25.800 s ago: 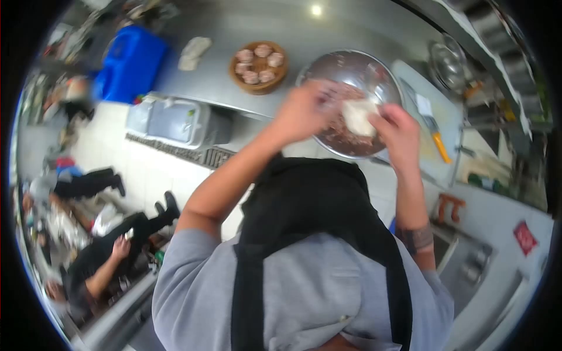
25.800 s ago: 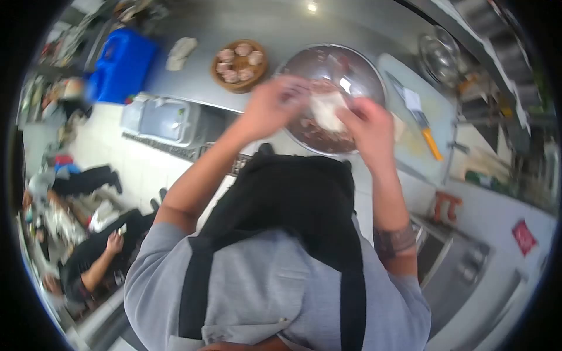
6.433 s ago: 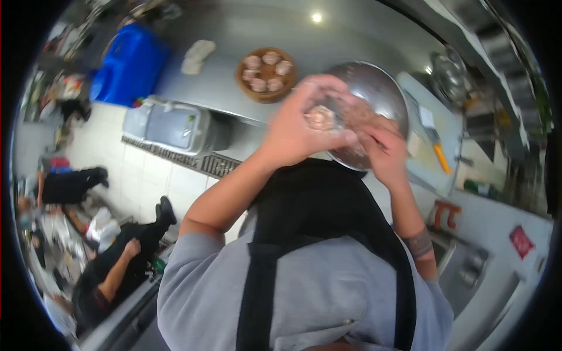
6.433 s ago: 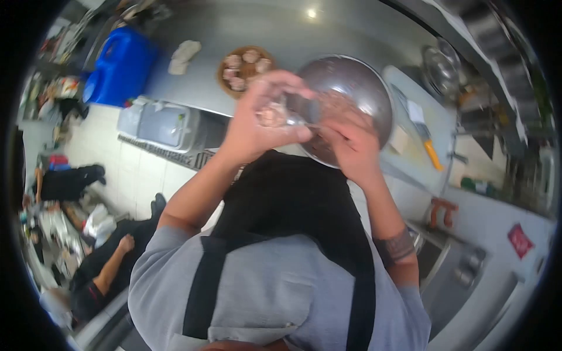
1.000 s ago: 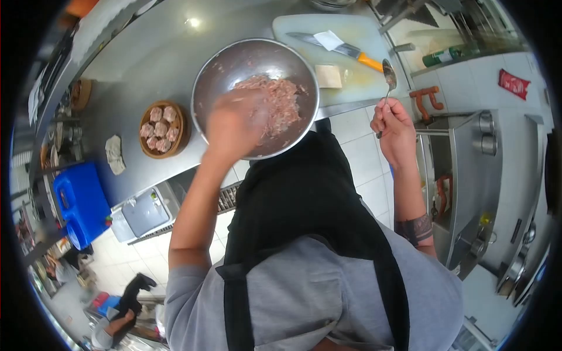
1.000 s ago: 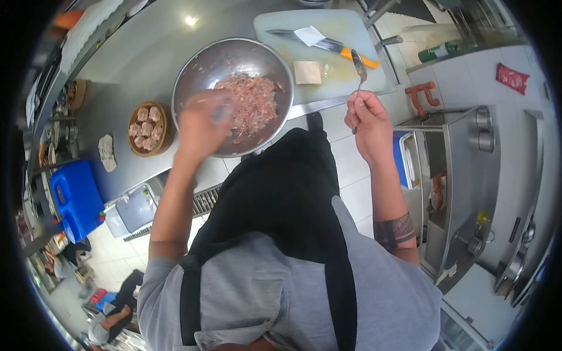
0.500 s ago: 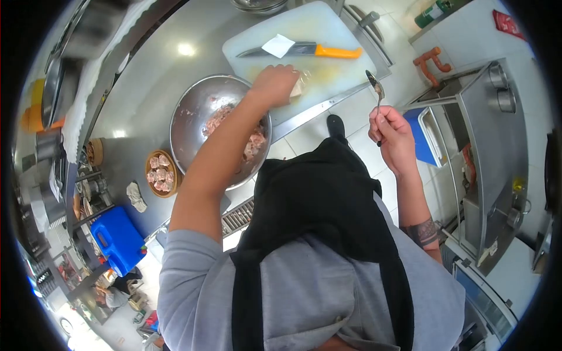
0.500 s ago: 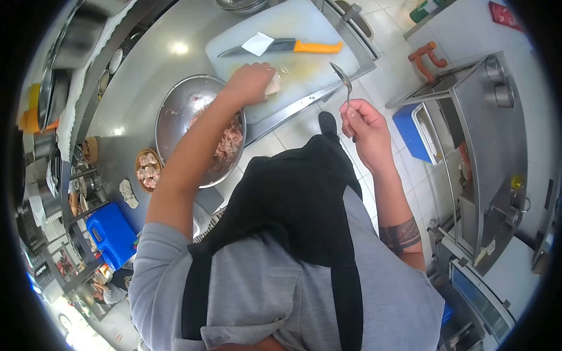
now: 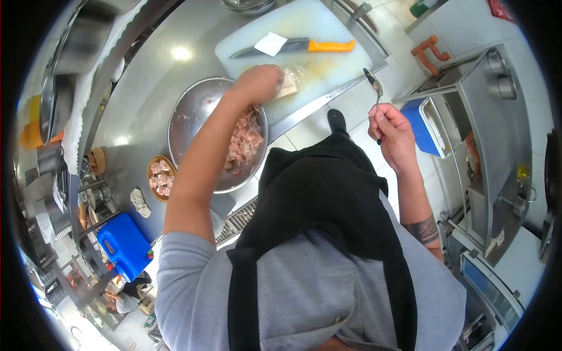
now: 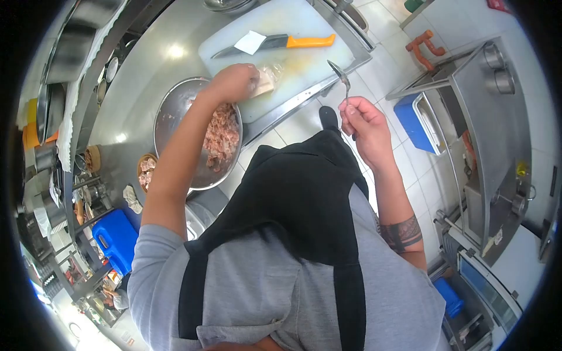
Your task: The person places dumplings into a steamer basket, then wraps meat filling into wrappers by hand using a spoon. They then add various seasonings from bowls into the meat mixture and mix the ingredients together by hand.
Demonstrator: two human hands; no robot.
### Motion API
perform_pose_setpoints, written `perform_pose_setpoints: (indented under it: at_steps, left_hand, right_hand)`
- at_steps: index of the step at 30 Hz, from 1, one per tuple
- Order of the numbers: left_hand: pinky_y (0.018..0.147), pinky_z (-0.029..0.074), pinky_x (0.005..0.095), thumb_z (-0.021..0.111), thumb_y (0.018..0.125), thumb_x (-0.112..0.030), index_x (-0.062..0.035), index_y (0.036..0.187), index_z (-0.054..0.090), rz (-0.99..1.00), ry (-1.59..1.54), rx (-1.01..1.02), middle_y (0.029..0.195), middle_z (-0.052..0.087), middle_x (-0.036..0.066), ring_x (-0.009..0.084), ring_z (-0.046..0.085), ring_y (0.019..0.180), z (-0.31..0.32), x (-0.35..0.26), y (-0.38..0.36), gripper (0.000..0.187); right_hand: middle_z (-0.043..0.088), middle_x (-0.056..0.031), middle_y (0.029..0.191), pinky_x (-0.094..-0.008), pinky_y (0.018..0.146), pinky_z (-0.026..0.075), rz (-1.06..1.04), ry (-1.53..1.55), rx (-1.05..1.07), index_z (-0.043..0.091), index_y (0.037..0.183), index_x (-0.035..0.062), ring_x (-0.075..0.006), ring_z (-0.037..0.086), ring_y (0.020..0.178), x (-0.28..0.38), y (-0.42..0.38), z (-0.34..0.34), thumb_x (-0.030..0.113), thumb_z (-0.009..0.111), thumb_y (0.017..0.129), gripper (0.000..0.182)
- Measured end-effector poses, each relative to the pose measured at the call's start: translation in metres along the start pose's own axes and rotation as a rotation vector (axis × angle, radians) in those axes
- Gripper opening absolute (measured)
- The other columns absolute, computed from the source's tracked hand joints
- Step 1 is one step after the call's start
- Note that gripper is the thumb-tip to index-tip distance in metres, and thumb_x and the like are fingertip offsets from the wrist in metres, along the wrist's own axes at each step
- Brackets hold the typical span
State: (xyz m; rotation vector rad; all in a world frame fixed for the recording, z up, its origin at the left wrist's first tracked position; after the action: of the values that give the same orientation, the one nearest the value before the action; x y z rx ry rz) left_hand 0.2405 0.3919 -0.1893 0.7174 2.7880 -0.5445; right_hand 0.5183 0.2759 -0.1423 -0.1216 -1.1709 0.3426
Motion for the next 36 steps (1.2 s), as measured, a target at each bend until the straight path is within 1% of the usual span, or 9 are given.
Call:
perform_pose_setpoints:
  at_steps: [3, 5, 9, 11, 20, 25, 27, 31, 36]
  left_hand:
    - [0.087, 0.053, 0.0465, 0.063, 0.088, -0.014, -0.003, 0.09, 0.071, -0.039, -0.16, -0.15, 0.105, 0.071, 0.011, 0.0355, 0.067, 0.098, -0.027, 0.006, -0.016, 0.014]
    - [0.085, 0.054, 0.0402, 0.061, 0.093, -0.012, -0.0016, 0.092, 0.069, 0.003, -0.781, -0.354, 0.1, 0.071, 0.008, 0.0265, 0.069, 0.094, -0.052, 0.016, -0.035, 0.013]
    - [0.085, 0.057, 0.0361, 0.063, 0.093, -0.01, -0.0013, 0.097, 0.067, -0.057, -1.523, -0.322, 0.101, 0.07, 0.007, 0.0199, 0.07, 0.095, -0.044, 0.038, -0.066, 0.011]
    - [0.088, 0.059, 0.0352, 0.064, 0.093, -0.009, -0.0004, 0.103, 0.064, 0.123, -1.951, -0.32, 0.104, 0.069, 0.009, 0.0205, 0.071, 0.096, -0.057, 0.008, -0.097, 0.013]
    - [0.091, 0.06, 0.0425, 0.057, 0.103, -0.015, -0.001, 0.111, 0.064, 0.163, -2.295, -0.627, 0.104, 0.07, 0.01, 0.0234, 0.072, 0.098, -0.008, 0.028, -0.22, 0.017]
    - [0.089, 0.058, 0.0406, 0.058, 0.103, -0.018, -0.0008, 0.117, 0.065, -0.224, -1.836, -0.977, 0.108, 0.071, 0.011, 0.0247, 0.073, 0.099, 0.033, 0.075, -0.273, 0.023]
    - [0.096, 0.053, 0.0378, 0.064, 0.101, -0.025, -0.0039, 0.135, 0.059, -0.472, -1.001, -1.052, 0.124, 0.069, 0.011, 0.0215, 0.068, 0.112, 0.021, 0.074, -0.308, 0.04]
    - [0.087, 0.056, 0.0365, 0.075, 0.09, -0.015, -0.0028, 0.121, 0.07, -0.452, -0.842, -1.121, 0.11, 0.075, 0.011, 0.0219, 0.072, 0.102, 0.016, 0.069, -0.341, 0.034]
    - [0.083, 0.057, 0.034, 0.074, 0.087, -0.006, -0.0013, 0.113, 0.073, -0.386, -1.017, -1.163, 0.107, 0.077, 0.012, 0.0207, 0.074, 0.098, 0.041, 0.069, -0.357, 0.026]
  right_hand:
    - [0.054, 0.0017, 0.082, -0.0243, 0.064, 0.036, 0.026, 0.023, 0.014, 0.065, 0.107, 0.0019, -0.0072, 0.042, 0.067, -0.008, 0.002, 0.005, 0.014, 0.06, 0.105, 0.013]
    - [0.054, 0.0023, 0.08, -0.0239, 0.06, 0.034, 0.046, 0.009, 0.033, 0.065, 0.107, 0.0023, -0.0062, 0.041, 0.064, -0.015, 0.01, 0.012, 0.014, 0.062, 0.104, 0.012]
    - [0.052, 0.004, 0.075, -0.0231, 0.052, 0.028, 0.154, 0.034, 0.107, 0.066, 0.107, 0.0033, -0.0036, 0.037, 0.056, -0.016, 0.035, 0.066, 0.012, 0.07, 0.099, 0.012]
    - [0.052, 0.0044, 0.074, -0.0229, 0.051, 0.027, 0.158, 0.063, 0.124, 0.066, 0.106, 0.003, -0.0033, 0.037, 0.055, -0.01, 0.048, 0.112, 0.012, 0.07, 0.098, 0.013]
    - [0.051, 0.0041, 0.069, -0.0242, 0.047, 0.025, 0.222, -0.087, 0.437, 0.067, 0.1, -0.0002, -0.0034, 0.039, 0.054, -0.031, 0.05, 0.27, 0.006, 0.075, 0.091, 0.013]
    - [0.056, 0.0034, 0.073, -0.0234, 0.049, 0.028, 0.261, -0.165, 0.645, 0.068, 0.099, 0.0001, -0.0042, 0.041, 0.055, -0.037, 0.004, 0.378, 0.007, 0.075, 0.091, 0.013]
    - [0.05, 0.0066, 0.067, -0.0243, 0.049, 0.022, 0.306, -0.202, 0.634, 0.069, 0.1, 0.0013, -0.0025, 0.036, 0.053, -0.046, -0.01, 0.402, 0.006, 0.073, 0.093, 0.009]
    - [0.052, 0.006, 0.07, -0.0244, 0.048, 0.023, 0.143, -0.552, 0.595, 0.068, 0.1, 0.0005, -0.0006, 0.035, 0.053, -0.086, 0.003, 0.401, 0.006, 0.076, 0.09, 0.014]
    - [0.07, -0.0052, 0.079, -0.0286, 0.065, 0.049, -0.102, -0.773, 0.582, 0.074, 0.099, -0.001, -0.011, 0.061, 0.071, -0.118, 0.012, 0.391, 0.019, 0.078, 0.087, 0.024]
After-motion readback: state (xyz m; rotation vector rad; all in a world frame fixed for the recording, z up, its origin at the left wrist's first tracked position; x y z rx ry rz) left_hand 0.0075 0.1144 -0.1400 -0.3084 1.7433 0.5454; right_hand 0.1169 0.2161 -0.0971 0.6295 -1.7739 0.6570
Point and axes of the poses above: each hand's wrist, its own y-axis towards the middle knuckle, its own z-axis out of the palm, x = y × z, the point moved 9 cm from there along y, towards the middle knuckle
